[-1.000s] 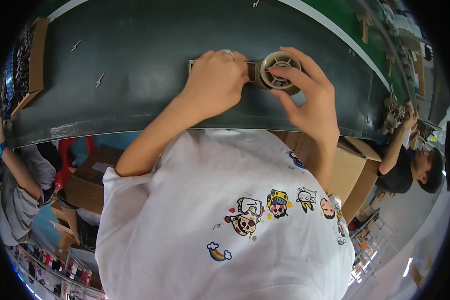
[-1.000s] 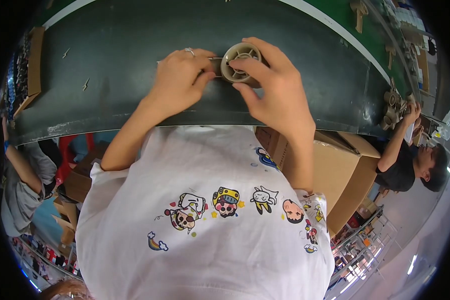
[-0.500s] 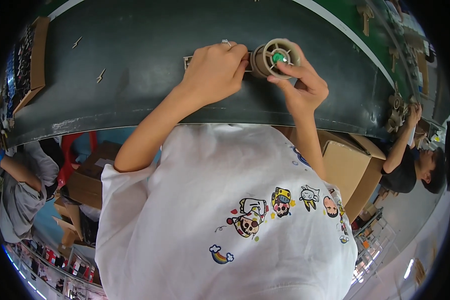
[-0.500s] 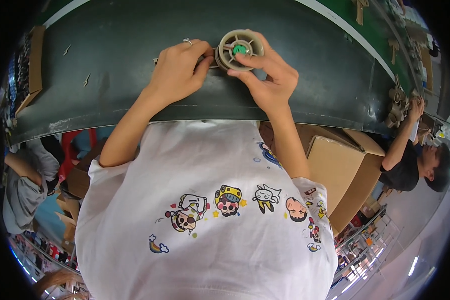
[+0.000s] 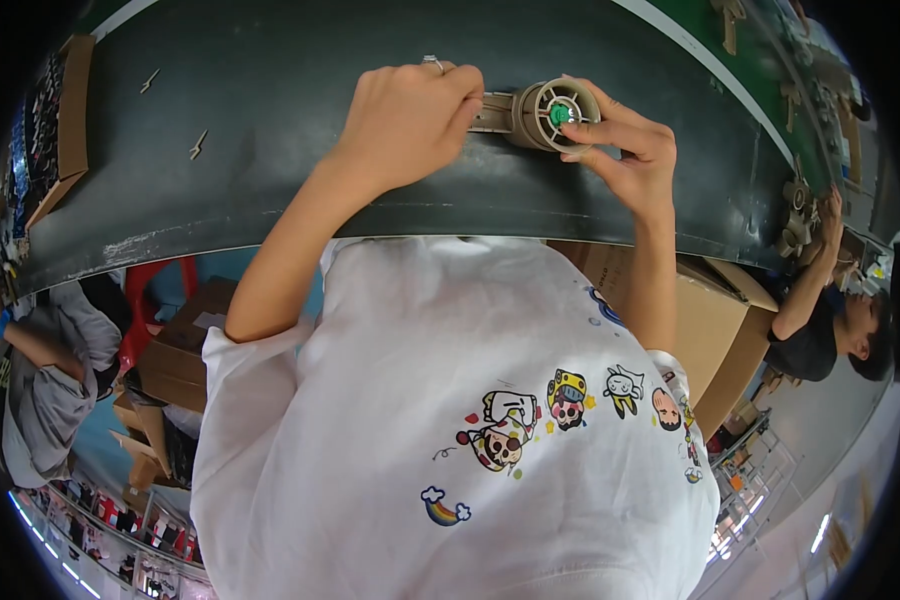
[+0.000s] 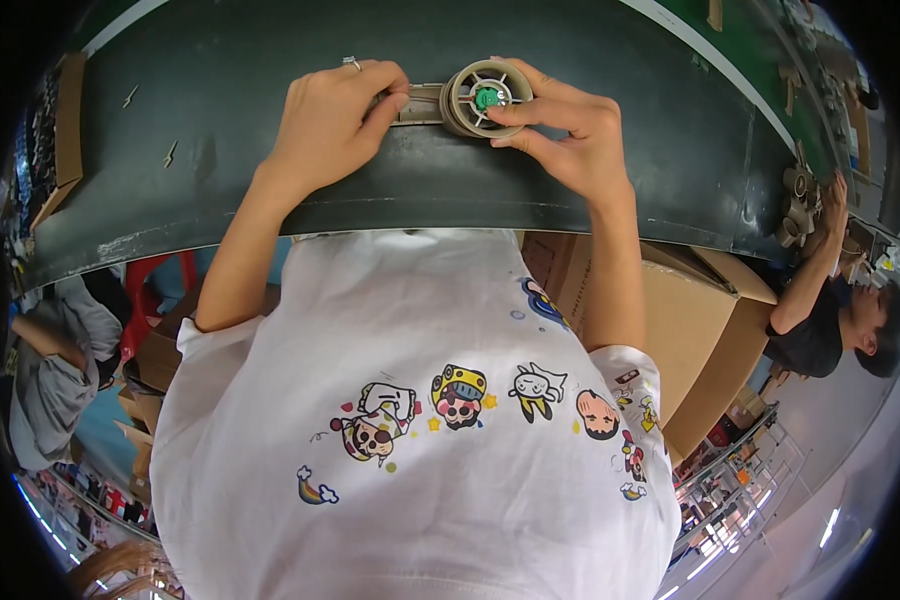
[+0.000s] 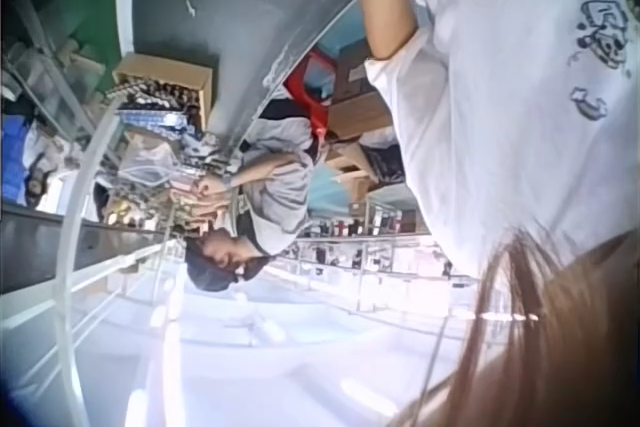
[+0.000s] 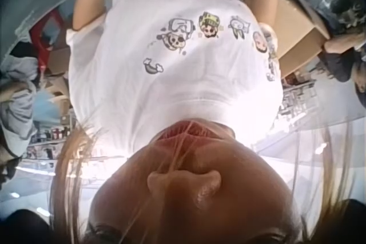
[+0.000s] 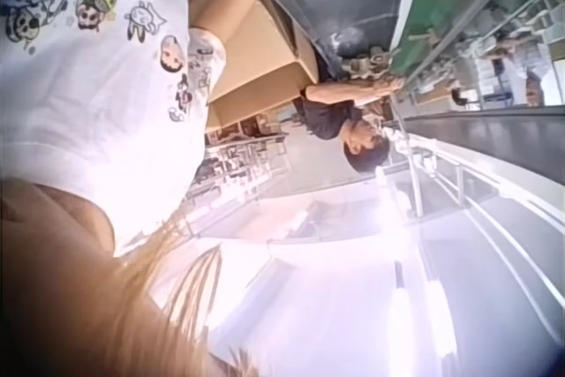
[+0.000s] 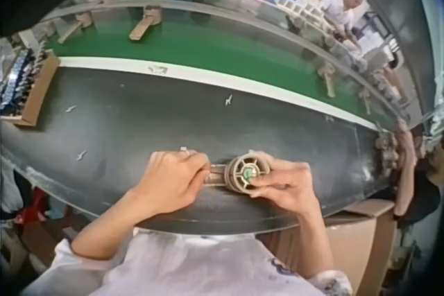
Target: The person assembles handheld fans by wiring the motor components into the casing by hand and placing the assembled pieces onto the conveyor belt. The person then scoops fan housing parts out of a cardboard box and piles them onto the conveyor table.
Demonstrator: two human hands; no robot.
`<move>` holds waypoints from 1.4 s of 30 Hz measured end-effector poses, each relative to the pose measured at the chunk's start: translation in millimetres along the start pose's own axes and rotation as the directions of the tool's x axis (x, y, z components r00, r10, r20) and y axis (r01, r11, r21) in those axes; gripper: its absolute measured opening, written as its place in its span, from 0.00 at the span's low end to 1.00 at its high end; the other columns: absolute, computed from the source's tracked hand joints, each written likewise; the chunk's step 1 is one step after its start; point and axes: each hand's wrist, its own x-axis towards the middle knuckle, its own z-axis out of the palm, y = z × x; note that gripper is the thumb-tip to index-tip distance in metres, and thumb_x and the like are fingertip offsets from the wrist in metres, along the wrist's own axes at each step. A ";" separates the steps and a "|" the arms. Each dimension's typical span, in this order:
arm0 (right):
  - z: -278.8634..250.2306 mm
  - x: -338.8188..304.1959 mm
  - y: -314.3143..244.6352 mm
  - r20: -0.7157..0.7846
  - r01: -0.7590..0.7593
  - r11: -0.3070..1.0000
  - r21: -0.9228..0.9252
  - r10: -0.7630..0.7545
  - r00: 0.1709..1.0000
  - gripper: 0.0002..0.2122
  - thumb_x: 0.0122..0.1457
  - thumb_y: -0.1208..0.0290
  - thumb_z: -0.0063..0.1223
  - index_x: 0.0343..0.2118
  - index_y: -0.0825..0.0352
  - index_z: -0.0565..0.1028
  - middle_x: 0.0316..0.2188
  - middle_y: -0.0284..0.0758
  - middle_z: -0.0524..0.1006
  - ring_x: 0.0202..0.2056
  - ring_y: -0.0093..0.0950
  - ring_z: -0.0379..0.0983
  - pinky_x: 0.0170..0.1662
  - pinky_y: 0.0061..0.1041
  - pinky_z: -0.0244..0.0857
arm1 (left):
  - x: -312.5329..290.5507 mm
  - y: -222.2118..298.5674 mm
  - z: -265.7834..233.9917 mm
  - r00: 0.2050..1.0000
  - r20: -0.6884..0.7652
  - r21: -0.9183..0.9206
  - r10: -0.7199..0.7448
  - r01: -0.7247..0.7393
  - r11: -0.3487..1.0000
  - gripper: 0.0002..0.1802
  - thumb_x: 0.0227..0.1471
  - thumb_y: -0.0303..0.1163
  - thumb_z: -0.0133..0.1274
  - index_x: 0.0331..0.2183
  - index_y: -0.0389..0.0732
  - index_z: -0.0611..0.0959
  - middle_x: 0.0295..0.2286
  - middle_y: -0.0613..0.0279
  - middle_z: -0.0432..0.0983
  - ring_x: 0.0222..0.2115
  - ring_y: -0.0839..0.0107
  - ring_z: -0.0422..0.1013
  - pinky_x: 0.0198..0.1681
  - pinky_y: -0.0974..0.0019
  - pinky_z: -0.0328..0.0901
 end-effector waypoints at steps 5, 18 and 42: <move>0.6 3.3 -0.5 0.033 0.008 1.000 0.005 -0.008 0.999 0.15 0.34 0.78 0.68 0.30 0.68 0.82 0.44 0.46 0.76 0.41 0.33 0.77 0.45 0.24 0.70 | -5.4 -2.9 -0.6 1.000 0.009 0.023 0.024 -0.024 0.999 0.02 0.49 0.30 0.52 0.27 0.43 0.77 0.20 0.63 0.73 0.18 0.61 0.69 0.21 0.60 0.61; -5.7 6.5 1.0 0.136 -0.003 1.000 0.000 0.003 0.991 0.15 0.40 0.70 0.67 0.31 0.74 0.80 0.48 0.53 0.72 0.48 0.42 0.72 0.52 0.34 0.65 | -10.0 -14.6 -3.7 0.993 -0.052 0.007 0.104 -0.103 0.995 0.02 0.48 0.31 0.55 0.28 0.46 0.79 0.22 0.66 0.75 0.18 0.62 0.70 0.20 0.63 0.63; 48.8 -18.0 -16.9 -0.420 0.084 0.988 0.131 -0.021 0.907 0.31 0.37 0.76 0.72 0.46 0.78 0.69 0.50 0.54 0.70 0.49 0.38 0.71 0.51 0.31 0.67 | -22.7 12.6 -2.5 0.914 -0.257 0.208 0.315 -0.266 0.941 0.05 0.37 0.28 0.57 0.22 0.42 0.77 0.22 0.64 0.72 0.17 0.69 0.68 0.19 0.68 0.61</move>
